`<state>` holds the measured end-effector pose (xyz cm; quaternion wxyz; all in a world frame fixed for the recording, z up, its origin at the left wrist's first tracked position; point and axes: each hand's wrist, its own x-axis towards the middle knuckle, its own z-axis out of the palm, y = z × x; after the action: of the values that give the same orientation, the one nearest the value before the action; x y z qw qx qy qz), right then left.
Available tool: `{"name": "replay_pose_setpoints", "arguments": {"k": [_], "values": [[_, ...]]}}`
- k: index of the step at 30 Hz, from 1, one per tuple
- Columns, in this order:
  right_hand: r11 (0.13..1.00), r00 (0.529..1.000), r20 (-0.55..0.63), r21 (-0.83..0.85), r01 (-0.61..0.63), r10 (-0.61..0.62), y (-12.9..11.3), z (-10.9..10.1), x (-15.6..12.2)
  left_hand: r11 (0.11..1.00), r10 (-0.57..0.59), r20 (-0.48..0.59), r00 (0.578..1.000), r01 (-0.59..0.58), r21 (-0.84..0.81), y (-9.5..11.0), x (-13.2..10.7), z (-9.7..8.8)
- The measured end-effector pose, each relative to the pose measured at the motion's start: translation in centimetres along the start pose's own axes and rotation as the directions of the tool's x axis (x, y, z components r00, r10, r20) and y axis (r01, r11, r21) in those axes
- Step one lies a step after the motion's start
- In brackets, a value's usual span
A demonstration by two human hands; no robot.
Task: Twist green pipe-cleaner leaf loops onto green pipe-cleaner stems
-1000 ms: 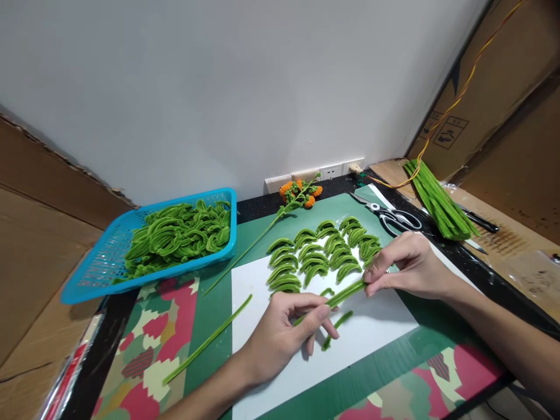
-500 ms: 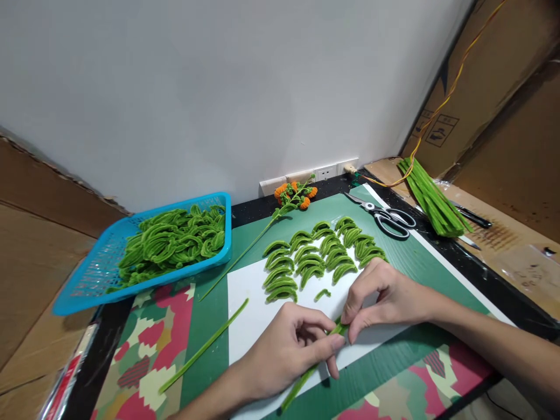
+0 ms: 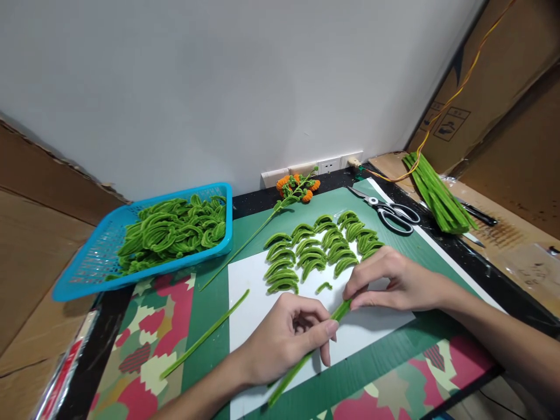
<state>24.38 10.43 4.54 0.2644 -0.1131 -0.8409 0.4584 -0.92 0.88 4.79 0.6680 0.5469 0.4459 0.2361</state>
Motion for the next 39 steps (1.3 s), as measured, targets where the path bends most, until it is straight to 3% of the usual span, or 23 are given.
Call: {"name": "replay_pose_setpoints", "arguments": {"k": [11,19,28,39], "values": [[0.999,0.999,0.022,-0.002,-0.046,0.046,-0.2,0.1,0.0,0.998,-0.048,0.000,0.999,0.048,0.037,-0.3,0.1,-0.1],[0.999,0.999,0.040,-0.030,0.034,-0.033,0.4,0.4,-0.1,0.996,-0.060,0.013,0.998,0.059,0.071,0.0,0.1,-0.1],[0.957,0.968,-0.053,-0.177,0.231,-0.244,1.3,1.2,-0.3,1.000,-0.004,0.041,0.999,0.004,0.005,-0.1,0.1,-0.5],[0.932,0.958,-0.073,-0.262,0.251,-0.279,1.3,1.6,-0.3,0.999,0.017,0.038,0.999,-0.016,-0.032,-0.3,0.2,-0.7]]}}
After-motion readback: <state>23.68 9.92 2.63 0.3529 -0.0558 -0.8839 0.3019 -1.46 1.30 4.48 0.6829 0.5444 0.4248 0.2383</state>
